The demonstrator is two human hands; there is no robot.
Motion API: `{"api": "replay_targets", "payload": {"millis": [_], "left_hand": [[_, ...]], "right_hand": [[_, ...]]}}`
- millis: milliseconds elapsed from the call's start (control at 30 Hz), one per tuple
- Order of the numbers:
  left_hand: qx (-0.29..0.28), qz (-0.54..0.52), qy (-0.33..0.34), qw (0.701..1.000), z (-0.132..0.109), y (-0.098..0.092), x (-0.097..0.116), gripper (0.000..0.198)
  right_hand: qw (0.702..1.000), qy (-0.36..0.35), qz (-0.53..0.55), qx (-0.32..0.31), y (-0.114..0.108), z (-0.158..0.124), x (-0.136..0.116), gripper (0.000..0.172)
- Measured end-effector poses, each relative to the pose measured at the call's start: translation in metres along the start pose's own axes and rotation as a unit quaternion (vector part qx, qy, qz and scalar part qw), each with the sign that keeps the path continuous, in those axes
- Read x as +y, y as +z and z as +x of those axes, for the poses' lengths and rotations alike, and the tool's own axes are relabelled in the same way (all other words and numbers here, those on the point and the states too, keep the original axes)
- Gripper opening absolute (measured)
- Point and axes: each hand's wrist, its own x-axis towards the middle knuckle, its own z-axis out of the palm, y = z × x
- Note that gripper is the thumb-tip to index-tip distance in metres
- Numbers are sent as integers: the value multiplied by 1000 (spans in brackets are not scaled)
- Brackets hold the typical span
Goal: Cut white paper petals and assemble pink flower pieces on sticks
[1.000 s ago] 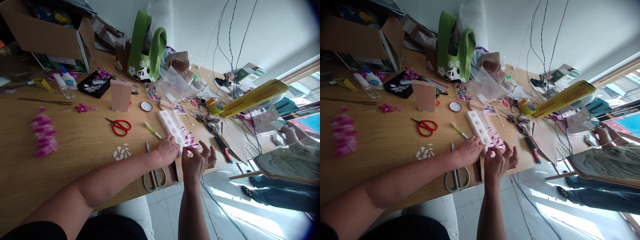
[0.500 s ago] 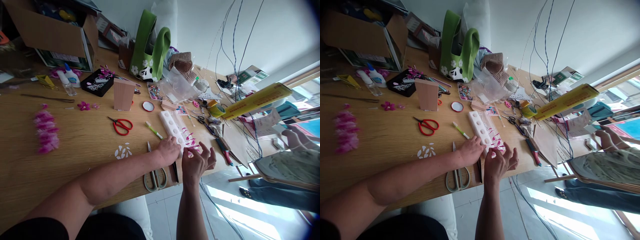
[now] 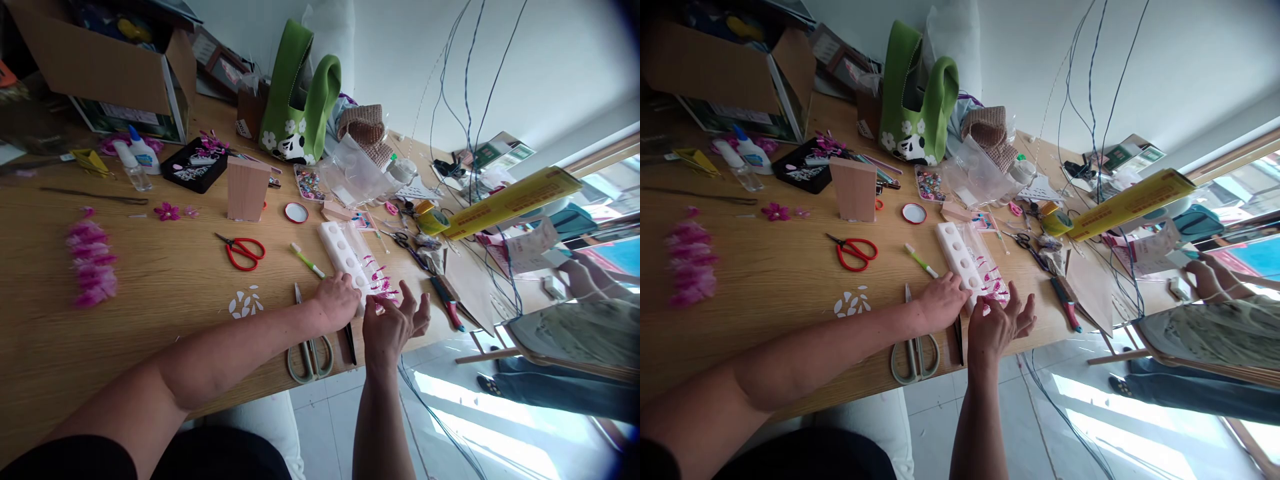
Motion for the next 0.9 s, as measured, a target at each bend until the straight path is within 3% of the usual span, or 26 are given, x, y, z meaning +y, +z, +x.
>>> {"api": "replay_targets", "payload": {"millis": [600,900], "left_hand": [[-3,9,-5,1000,1,-2,1,32],[-5,10,-5,1000,1,-3,1,32]], "right_hand": [[1000,-18,-4,12,6,-1,3,24],[999,-24,-8,-23,1,-1,0,20]]}}
